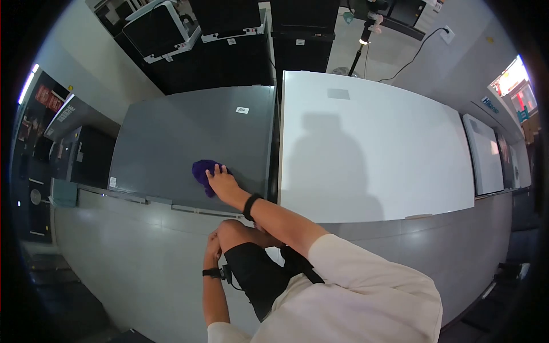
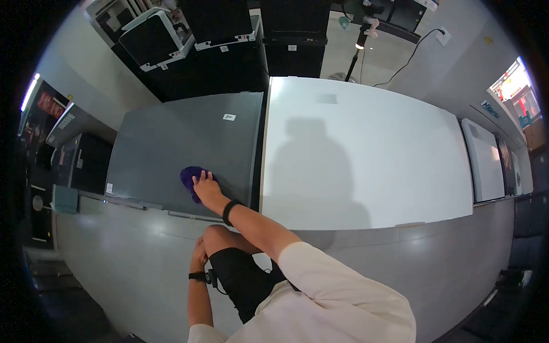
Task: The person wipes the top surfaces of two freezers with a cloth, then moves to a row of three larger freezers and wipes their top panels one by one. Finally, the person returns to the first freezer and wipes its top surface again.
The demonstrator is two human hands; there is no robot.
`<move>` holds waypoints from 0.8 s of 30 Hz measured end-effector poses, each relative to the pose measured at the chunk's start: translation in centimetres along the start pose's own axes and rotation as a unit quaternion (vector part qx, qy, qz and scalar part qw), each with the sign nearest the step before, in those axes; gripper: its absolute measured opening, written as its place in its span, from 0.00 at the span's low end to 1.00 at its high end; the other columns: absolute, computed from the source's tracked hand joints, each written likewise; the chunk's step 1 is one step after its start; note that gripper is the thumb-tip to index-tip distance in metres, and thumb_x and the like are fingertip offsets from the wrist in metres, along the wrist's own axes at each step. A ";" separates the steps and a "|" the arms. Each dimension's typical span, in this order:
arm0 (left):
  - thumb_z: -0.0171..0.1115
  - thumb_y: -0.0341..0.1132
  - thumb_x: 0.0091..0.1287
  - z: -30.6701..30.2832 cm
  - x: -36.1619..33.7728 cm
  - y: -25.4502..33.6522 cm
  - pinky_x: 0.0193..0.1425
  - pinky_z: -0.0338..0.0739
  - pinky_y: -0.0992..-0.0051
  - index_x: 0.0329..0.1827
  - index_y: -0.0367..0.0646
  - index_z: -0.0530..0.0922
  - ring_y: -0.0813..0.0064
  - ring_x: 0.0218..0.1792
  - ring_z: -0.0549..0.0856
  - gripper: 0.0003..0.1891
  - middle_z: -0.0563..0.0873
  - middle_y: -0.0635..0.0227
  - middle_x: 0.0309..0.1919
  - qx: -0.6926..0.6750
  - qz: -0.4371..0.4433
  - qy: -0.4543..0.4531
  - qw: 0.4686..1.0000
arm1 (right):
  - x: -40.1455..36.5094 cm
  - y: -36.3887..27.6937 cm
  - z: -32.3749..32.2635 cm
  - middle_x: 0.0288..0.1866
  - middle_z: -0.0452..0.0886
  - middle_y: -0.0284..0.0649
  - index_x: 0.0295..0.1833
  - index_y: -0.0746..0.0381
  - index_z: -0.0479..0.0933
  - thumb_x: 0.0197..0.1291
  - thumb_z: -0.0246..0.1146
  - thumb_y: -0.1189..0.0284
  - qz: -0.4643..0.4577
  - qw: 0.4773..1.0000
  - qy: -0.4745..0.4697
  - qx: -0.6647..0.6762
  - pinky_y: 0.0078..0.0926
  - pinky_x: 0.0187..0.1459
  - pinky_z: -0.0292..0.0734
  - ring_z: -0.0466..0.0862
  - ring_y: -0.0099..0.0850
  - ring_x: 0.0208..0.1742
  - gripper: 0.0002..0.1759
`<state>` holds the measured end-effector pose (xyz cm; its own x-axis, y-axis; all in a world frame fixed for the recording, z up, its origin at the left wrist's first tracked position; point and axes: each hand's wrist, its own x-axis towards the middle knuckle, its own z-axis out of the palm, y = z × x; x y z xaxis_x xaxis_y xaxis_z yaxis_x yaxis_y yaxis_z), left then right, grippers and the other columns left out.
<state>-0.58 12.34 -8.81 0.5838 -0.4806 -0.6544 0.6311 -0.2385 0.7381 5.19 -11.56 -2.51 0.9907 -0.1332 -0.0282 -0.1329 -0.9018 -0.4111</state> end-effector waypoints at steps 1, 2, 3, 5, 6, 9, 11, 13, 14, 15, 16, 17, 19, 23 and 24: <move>0.55 0.29 0.74 0.4 -0.5 0.2 0.46 0.77 0.80 0.45 0.36 0.80 0.80 0.39 0.83 0.07 0.86 0.69 0.39 -0.025 0.003 -0.004 1.000 | 0.7 0.3 0.0 0.75 0.58 0.68 0.76 0.64 0.61 0.60 0.60 0.80 -0.005 1.000 0.019 -0.004 0.45 0.55 0.84 0.68 0.67 0.70 0.37; 0.55 0.28 0.74 0.3 -1.6 0.4 0.46 0.77 0.80 0.45 0.36 0.80 0.80 0.39 0.83 0.07 0.86 0.69 0.39 -0.051 0.006 -0.003 0.999 | 1.0 0.4 0.1 0.75 0.59 0.68 0.76 0.64 0.61 0.61 0.60 0.79 0.008 1.000 0.013 -0.002 0.45 0.55 0.84 0.67 0.67 0.71 0.36; 0.54 0.28 0.74 -0.1 -2.6 0.7 0.47 0.77 0.80 0.45 0.36 0.80 0.79 0.40 0.83 0.07 0.86 0.68 0.39 -0.074 0.009 0.000 0.997 | 1.1 0.1 -0.1 0.75 0.59 0.68 0.75 0.64 0.62 0.62 0.59 0.78 0.020 1.000 0.007 0.005 0.45 0.55 0.84 0.67 0.66 0.71 0.35; 0.53 0.27 0.74 -0.8 -3.7 0.6 0.47 0.77 0.80 0.45 0.35 0.80 0.79 0.40 0.83 0.07 0.86 0.68 0.39 -0.042 0.019 -0.006 0.999 | 0.6 -0.4 0.0 0.74 0.60 0.68 0.74 0.64 0.63 0.63 0.59 0.75 0.040 0.998 0.030 0.034 0.48 0.55 0.84 0.65 0.67 0.72 0.33; 0.52 0.26 0.74 -0.9 -3.8 0.4 0.48 0.77 0.80 0.45 0.35 0.80 0.79 0.41 0.84 0.08 0.86 0.68 0.39 -0.028 0.027 -0.013 0.999 | 0.0 -0.9 0.2 0.74 0.59 0.69 0.74 0.64 0.63 0.63 0.60 0.75 0.042 0.999 0.009 0.030 0.48 0.55 0.84 0.65 0.68 0.72 0.33; 0.52 0.26 0.75 -1.6 -1.4 -0.5 0.48 0.78 0.79 0.46 0.35 0.80 0.77 0.41 0.84 0.07 0.86 0.67 0.39 -0.013 0.034 0.040 0.999 | -2.7 -1.5 0.4 0.73 0.59 0.72 0.74 0.66 0.64 0.60 0.61 0.76 0.042 0.999 -0.032 0.003 0.48 0.54 0.84 0.66 0.70 0.70 0.35; 0.53 0.27 0.74 -1.0 -0.3 -0.3 0.47 0.78 0.79 0.46 0.36 0.80 0.77 0.40 0.84 0.07 0.86 0.66 0.39 -0.019 0.031 0.052 0.998 | -5.4 -1.6 0.0 0.70 0.62 0.75 0.73 0.69 0.64 0.56 0.64 0.78 0.024 0.999 -0.042 -0.013 0.45 0.53 0.84 0.70 0.70 0.66 0.37; 0.53 0.27 0.74 -0.9 0.4 -0.4 0.46 0.78 0.79 0.46 0.36 0.80 0.77 0.40 0.83 0.07 0.86 0.66 0.39 -0.020 0.030 0.051 0.998 | -6.5 -1.5 -2.0 0.70 0.62 0.76 0.74 0.69 0.62 0.51 0.68 0.79 0.009 0.998 -0.067 -0.020 0.43 0.51 0.85 0.71 0.72 0.66 0.42; 0.54 0.27 0.74 -0.9 0.6 -0.4 0.45 0.78 0.79 0.46 0.36 0.80 0.77 0.40 0.83 0.07 0.85 0.66 0.39 -0.017 0.032 0.044 0.998 | -5.9 -1.3 -2.2 0.70 0.61 0.76 0.74 0.68 0.61 0.51 0.68 0.79 -0.001 0.998 -0.059 -0.023 0.43 0.52 0.85 0.70 0.71 0.66 0.43; 0.54 0.27 0.74 -0.9 0.8 -0.6 0.45 0.78 0.79 0.45 0.36 0.80 0.77 0.39 0.83 0.07 0.85 0.66 0.39 -0.014 0.033 0.037 0.999 | -4.9 -0.9 -2.1 0.71 0.60 0.76 0.75 0.68 0.61 0.51 0.69 0.79 -0.010 0.998 -0.051 -0.027 0.44 0.53 0.85 0.70 0.71 0.67 0.44; 0.54 0.28 0.74 -0.7 0.3 -0.8 0.45 0.78 0.79 0.45 0.36 0.80 0.77 0.39 0.83 0.07 0.85 0.66 0.39 -0.020 0.029 0.026 0.999 | -4.3 -0.6 -1.7 0.71 0.60 0.75 0.75 0.67 0.60 0.50 0.69 0.79 -0.017 0.998 -0.046 -0.027 0.44 0.54 0.84 0.69 0.71 0.68 0.44; 0.54 0.28 0.74 -1.0 -0.4 -0.7 0.44 0.78 0.79 0.45 0.36 0.80 0.77 0.39 0.83 0.07 0.85 0.66 0.38 -0.023 0.026 0.016 0.999 | -3.2 -0.3 -1.4 0.70 0.62 0.75 0.74 0.67 0.63 0.53 0.67 0.78 0.005 1.000 -0.019 -0.016 0.45 0.55 0.84 0.71 0.69 0.67 0.40; 0.55 0.28 0.73 -1.5 -2.3 -1.0 0.44 0.78 0.79 0.45 0.36 0.80 0.77 0.39 0.83 0.06 0.85 0.67 0.38 -0.044 0.015 -0.001 0.999 | -1.2 -0.1 -1.3 0.68 0.67 0.73 0.70 0.68 0.69 0.59 0.62 0.76 0.043 0.999 0.034 0.004 0.46 0.56 0.82 0.74 0.67 0.64 0.31; 0.56 0.28 0.73 -2.0 -3.6 -1.2 0.44 0.78 0.79 0.46 0.36 0.80 0.77 0.40 0.83 0.06 0.85 0.68 0.39 -0.028 0.038 0.022 0.999 | -1.4 -0.3 -0.8 0.67 0.68 0.73 0.70 0.68 0.68 0.59 0.61 0.78 0.044 0.998 0.035 0.001 0.45 0.56 0.83 0.76 0.66 0.63 0.31; 0.56 0.28 0.73 -1.7 -4.0 -0.8 0.44 0.78 0.79 0.46 0.36 0.80 0.77 0.40 0.83 0.06 0.85 0.69 0.39 -0.004 0.049 0.041 0.998 | -1.9 0.0 -0.2 0.67 0.67 0.74 0.71 0.68 0.66 0.57 0.62 0.78 0.045 0.999 0.022 0.008 0.44 0.55 0.83 0.75 0.66 0.64 0.34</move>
<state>-2.55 15.86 -7.09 0.6831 -0.4302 -0.5902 0.5725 -0.1864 0.7985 3.32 -11.33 -2.29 0.9723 -0.2320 -0.0268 -0.2214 -0.8790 -0.4223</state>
